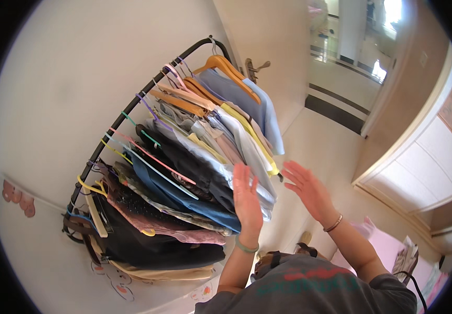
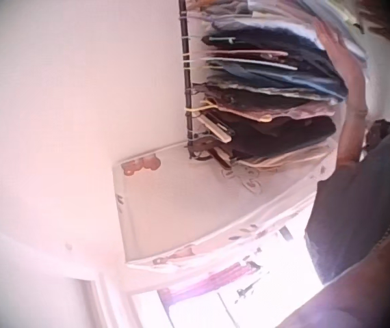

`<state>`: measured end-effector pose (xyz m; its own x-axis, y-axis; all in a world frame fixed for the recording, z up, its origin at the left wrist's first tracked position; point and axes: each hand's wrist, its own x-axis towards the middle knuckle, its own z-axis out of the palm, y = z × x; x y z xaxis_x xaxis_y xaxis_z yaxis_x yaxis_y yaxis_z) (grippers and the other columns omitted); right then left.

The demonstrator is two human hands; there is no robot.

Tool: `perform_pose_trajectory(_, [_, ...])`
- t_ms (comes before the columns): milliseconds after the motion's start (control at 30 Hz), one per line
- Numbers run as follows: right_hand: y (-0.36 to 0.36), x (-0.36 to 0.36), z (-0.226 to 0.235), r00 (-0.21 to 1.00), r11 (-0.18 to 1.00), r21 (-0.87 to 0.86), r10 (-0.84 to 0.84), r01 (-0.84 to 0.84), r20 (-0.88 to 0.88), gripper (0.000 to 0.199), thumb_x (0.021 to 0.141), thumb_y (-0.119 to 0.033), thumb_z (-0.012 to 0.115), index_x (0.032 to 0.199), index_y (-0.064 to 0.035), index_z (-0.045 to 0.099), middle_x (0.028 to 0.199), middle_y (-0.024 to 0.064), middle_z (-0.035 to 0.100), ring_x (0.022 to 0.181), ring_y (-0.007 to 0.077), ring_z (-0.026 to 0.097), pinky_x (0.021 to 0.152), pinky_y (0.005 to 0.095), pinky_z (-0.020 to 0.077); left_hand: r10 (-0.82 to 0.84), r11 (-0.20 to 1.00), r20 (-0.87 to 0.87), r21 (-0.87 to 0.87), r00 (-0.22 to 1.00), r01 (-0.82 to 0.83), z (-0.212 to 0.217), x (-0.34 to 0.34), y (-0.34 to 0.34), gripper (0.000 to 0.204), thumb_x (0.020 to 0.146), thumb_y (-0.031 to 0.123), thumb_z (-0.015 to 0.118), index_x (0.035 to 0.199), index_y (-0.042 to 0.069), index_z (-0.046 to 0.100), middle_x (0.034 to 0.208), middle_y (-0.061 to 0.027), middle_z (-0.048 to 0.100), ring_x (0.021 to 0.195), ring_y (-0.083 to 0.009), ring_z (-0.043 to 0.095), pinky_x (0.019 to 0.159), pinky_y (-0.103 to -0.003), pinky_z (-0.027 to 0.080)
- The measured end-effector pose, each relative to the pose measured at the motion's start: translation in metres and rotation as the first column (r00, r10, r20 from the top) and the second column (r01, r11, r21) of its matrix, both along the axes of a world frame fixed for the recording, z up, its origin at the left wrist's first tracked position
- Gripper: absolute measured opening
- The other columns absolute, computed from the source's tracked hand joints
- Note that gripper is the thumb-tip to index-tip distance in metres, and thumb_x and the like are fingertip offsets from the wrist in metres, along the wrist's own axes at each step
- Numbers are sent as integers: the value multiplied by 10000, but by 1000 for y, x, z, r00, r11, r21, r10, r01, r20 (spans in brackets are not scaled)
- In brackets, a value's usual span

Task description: The person removes several pieces of clothing from a drying rack on a balcony, including a white top and a black garment. They walk into a bedroom, fold the items, and place them into a wardrobe. The person then returns to the balcony and handles a small plastic bag containing a plant cutting.

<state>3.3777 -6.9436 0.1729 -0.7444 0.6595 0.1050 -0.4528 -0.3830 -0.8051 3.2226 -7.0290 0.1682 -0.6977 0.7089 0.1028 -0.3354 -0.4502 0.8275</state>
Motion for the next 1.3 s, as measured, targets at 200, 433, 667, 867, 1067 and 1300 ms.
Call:
perform_pose_trajectory(200, [29,-104,21,982,912,365,159,-187,107,512,981,-272,532,1420,-34,420,1416,143,471,1315,257,454,1046,363,383,223,973,-104,-43,969,-228,-2,-11,-6,478,1046,251,383,1458,22,309,1398,-129,451,1247,-231,472,1042,-376,390])
perform_pose_trajectory(433, [3,-208,29,952,331,943,-289,-3,105,340,852,-97,582,1167,24,539,907,192,627,887,360,574,770,438,477,379,911,-219,-80,899,-404,-3,-34,-13,461,997,121,484,1428,0,373,1347,-70,502,1192,-170,509,1013,-306,398])
perform_pose_trajectory(667, [-40,-228,32,965,229,970,-225,-84,136,406,794,-33,598,1175,26,470,928,165,588,897,334,574,746,413,510,479,836,-391,-69,786,-544,-42,-64,-24,503,950,109,569,1400,19,362,1371,-86,456,1232,-181,469,994,-326,416])
perform_pose_trajectory(867, [1,-233,42,966,556,830,-234,43,106,198,877,-124,612,1002,26,582,845,158,564,710,297,565,638,378,453,300,922,-603,-16,739,-387,-16,-86,-22,732,928,207,632,1497,-11,227,1554,-187,228,1380,-267,334,1110,-364,301])
perform_pose_trajectory(1067, [19,-258,58,954,602,796,-205,-55,221,224,922,-185,617,887,36,595,686,153,575,576,207,493,561,319,426,478,833,-325,-128,816,-538,0,-118,2,509,1037,190,435,1496,45,271,1333,-95,479,1112,-135,482,948,-262,382])
perform_pose_trajectory(1300, [9,-270,59,917,294,955,-368,-42,154,264,910,-240,617,753,-46,534,647,172,562,621,387,567,531,446,428,566,772,-331,-109,755,-626,-44,-167,15,183,999,190,544,1059,18,555,979,-25,578,889,-99,516,814,-238,425])
